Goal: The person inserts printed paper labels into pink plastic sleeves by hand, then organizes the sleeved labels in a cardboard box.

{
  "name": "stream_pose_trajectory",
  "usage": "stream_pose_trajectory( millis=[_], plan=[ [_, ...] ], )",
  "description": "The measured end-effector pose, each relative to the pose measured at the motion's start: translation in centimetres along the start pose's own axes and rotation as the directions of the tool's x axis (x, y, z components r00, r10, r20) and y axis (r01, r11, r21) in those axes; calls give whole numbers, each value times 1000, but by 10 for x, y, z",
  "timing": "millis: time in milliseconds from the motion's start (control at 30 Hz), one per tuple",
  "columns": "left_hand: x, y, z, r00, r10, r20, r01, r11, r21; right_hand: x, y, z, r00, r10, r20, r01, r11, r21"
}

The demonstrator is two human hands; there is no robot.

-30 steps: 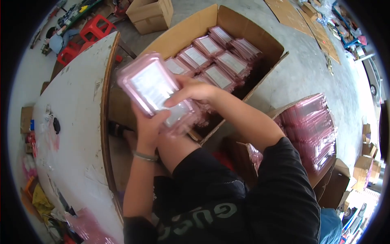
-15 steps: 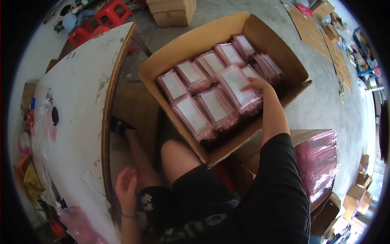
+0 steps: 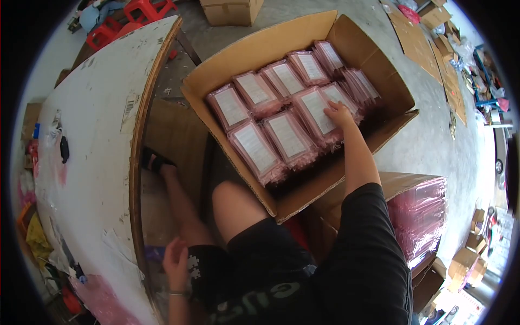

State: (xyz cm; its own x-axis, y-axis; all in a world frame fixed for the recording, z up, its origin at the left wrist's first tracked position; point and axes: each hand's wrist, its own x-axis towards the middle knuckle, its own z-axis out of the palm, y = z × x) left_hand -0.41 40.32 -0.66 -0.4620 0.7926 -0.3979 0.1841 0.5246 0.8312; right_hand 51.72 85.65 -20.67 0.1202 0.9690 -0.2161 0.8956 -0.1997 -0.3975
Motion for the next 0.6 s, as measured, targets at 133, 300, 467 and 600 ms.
stream_pose_trajectory(
  millis=[133, 300, 467, 600],
  plan=[
    [-8, -4, 0, 999, 36, 20, -38, 992, 117, -32, -45, -26, 986, 32, -161, -56, 988, -144],
    [-30, 2, -4, 998, 56, -29, -54, 996, 69, -67, -95, -20, 860, -270, -433, 170, 952, -255],
    [-56, 61, -31, 922, 384, -50, -361, 898, 250, -181, -244, -44, 640, -702, -311, 766, 551, 332],
    [-86, 92, -86, 715, 651, -254, -511, 735, 446, -291, -381, -63, 341, -908, -245, 819, 158, 552]
  ],
)
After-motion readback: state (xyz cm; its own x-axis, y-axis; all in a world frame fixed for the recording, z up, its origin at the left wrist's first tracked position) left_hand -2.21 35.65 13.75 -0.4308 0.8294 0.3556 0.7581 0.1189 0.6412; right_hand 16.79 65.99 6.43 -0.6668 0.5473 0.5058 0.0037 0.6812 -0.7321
